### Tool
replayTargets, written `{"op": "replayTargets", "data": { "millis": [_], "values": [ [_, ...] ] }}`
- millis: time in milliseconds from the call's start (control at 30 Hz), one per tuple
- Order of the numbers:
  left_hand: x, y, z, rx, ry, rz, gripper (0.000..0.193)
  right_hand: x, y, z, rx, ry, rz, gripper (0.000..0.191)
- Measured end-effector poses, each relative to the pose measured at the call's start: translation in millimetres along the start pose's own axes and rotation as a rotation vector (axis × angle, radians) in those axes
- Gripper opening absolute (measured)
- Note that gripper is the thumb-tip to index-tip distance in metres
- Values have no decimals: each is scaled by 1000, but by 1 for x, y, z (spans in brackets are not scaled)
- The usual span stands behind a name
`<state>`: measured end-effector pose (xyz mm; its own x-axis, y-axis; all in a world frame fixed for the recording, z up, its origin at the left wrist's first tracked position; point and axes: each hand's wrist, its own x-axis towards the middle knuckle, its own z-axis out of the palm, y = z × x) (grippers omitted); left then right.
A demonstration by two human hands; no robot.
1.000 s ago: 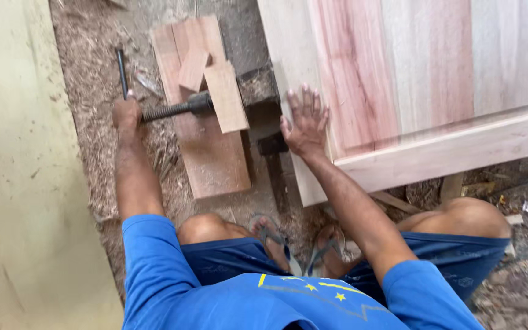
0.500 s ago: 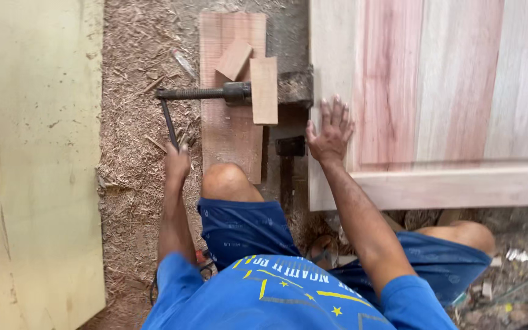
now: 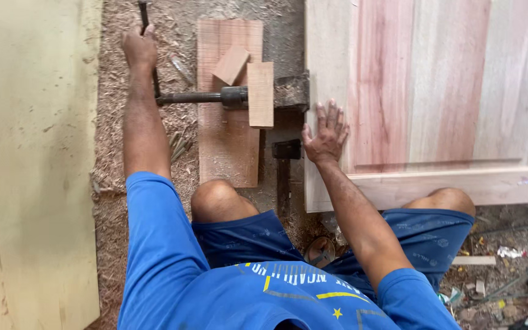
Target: The person sits on the floor with a wooden door panel and sands its frame and recessed panels using a red electric sander. He then uses a hammer and chisel on the panel edges, fits a small wood block, and tightens a clamp to hold the panel while working.
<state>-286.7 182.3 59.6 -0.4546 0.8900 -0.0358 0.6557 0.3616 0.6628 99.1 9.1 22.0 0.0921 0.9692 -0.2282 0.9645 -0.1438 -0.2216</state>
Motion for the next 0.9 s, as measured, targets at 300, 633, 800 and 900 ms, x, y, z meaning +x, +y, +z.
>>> {"op": "replayTargets", "data": {
  "millis": [300, 633, 800, 900],
  "values": [
    [4, -37, -4, -500, -244, -343, 49, 4, 9, 2, -9, 36, -27, 77],
    [-23, -41, 27, -191, -351, -484, 41, 1, 8, -12, 8, 26, 8, 78],
    [-57, -46, 20, -72, -385, -525, 40, 5, 7, -14, 28, 36, -7, 78],
    [-91, -50, 7, -130, -319, -506, 41, 5, 8, -15, 29, 49, -24, 78]
  ]
}}
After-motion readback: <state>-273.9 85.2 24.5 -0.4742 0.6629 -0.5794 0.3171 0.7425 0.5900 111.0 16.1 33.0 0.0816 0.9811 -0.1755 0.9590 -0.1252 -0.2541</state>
